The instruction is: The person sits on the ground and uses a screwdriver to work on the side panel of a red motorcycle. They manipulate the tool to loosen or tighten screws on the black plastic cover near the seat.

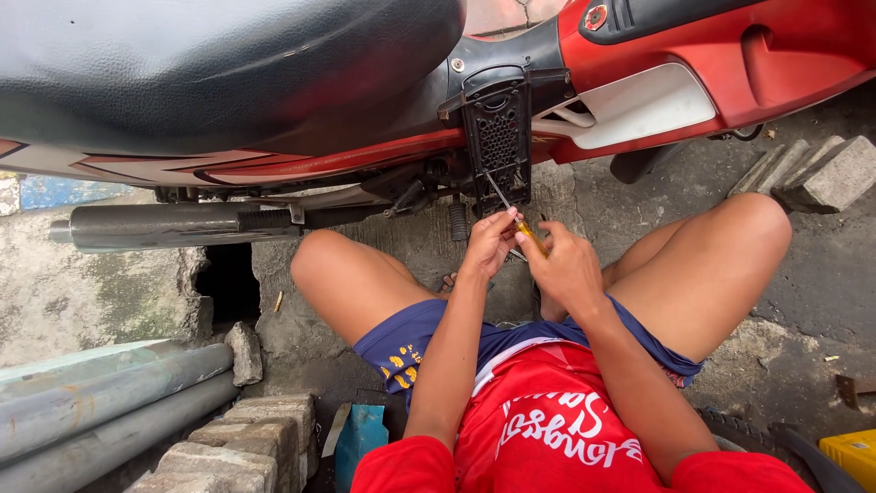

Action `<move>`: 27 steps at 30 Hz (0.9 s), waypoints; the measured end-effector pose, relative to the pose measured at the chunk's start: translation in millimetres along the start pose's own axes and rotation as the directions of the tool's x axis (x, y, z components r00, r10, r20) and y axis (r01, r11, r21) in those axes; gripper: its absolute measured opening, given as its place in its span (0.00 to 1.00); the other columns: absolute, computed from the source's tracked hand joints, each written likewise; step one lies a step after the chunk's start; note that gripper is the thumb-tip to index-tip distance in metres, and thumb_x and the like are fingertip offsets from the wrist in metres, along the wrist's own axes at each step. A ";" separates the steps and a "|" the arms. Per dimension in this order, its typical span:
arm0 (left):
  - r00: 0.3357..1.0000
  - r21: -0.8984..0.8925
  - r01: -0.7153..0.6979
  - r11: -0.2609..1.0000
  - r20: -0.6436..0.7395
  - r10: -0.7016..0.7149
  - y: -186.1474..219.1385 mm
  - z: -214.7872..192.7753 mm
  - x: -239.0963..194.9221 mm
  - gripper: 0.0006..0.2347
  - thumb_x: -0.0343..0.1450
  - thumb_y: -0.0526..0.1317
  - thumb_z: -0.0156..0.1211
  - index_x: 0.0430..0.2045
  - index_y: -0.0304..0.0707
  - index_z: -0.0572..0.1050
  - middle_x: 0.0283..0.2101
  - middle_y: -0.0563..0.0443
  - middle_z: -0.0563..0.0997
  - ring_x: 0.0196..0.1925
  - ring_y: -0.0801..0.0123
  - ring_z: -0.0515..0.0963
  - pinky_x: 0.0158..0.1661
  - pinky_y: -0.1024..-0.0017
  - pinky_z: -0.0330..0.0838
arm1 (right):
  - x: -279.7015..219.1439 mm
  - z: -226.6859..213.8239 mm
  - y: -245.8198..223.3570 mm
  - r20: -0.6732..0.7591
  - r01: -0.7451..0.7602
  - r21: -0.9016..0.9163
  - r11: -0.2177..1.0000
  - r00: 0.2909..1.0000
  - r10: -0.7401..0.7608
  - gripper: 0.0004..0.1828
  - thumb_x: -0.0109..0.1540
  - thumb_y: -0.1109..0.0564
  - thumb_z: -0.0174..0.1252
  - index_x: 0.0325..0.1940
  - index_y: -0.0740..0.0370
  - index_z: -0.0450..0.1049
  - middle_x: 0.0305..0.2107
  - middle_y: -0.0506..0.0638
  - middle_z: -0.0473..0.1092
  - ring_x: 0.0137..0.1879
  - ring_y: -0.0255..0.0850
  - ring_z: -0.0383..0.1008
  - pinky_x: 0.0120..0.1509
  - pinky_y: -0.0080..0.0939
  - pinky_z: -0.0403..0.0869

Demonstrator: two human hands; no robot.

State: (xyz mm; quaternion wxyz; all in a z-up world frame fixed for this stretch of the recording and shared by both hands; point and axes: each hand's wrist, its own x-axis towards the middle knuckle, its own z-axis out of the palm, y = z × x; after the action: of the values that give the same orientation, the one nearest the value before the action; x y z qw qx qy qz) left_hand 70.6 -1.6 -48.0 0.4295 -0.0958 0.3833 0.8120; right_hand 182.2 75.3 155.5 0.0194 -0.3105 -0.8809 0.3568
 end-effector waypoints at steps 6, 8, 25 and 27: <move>1.000 -0.045 0.001 0.999 -0.011 -0.002 -1.2 4.8 -5.6 0.08 0.72 0.42 0.67 0.34 0.36 0.82 0.30 0.47 0.86 0.31 0.69 0.87 0.37 0.73 0.84 | -8.5 -24.7 -4.5 0.172 -0.113 -0.119 0.986 0.976 0.132 0.29 0.65 0.36 0.54 0.34 0.65 0.83 0.24 0.60 0.79 0.43 0.65 0.80 0.47 0.63 0.75; 1.000 -0.048 0.001 0.999 -0.014 -0.002 -0.6 7.5 -7.3 0.08 0.72 0.42 0.67 0.34 0.35 0.82 0.30 0.47 0.86 0.30 0.69 0.87 0.37 0.73 0.84 | -8.6 -17.1 3.1 0.132 -0.105 -0.118 0.987 0.984 0.120 0.26 0.64 0.38 0.56 0.35 0.65 0.82 0.24 0.59 0.78 0.43 0.64 0.80 0.46 0.62 0.76; 0.998 -0.052 -0.022 0.998 0.054 0.025 10.3 18.1 -17.7 0.07 0.74 0.42 0.65 0.32 0.38 0.81 0.29 0.47 0.85 0.30 0.69 0.87 0.36 0.71 0.85 | -7.1 9.7 18.1 -0.277 0.195 -0.125 0.973 0.935 -0.223 0.19 0.55 0.45 0.72 0.30 0.58 0.72 0.20 0.52 0.66 0.34 0.56 0.77 0.36 0.53 0.75; 0.997 -0.037 -0.021 0.999 0.067 0.024 9.4 16.6 -17.6 0.07 0.74 0.40 0.65 0.36 0.35 0.81 0.32 0.46 0.85 0.32 0.68 0.87 0.38 0.71 0.85 | -6.8 10.1 18.8 -0.257 0.236 -0.129 0.963 0.930 -0.262 0.16 0.54 0.51 0.71 0.35 0.57 0.71 0.24 0.50 0.65 0.32 0.55 0.76 0.35 0.53 0.76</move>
State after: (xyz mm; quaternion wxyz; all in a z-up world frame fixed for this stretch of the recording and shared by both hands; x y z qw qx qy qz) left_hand 77.0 -4.1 -22.9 0.4311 -0.0719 0.3549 0.8264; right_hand 195.1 75.6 137.3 0.1701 -0.2426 -0.9182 0.2629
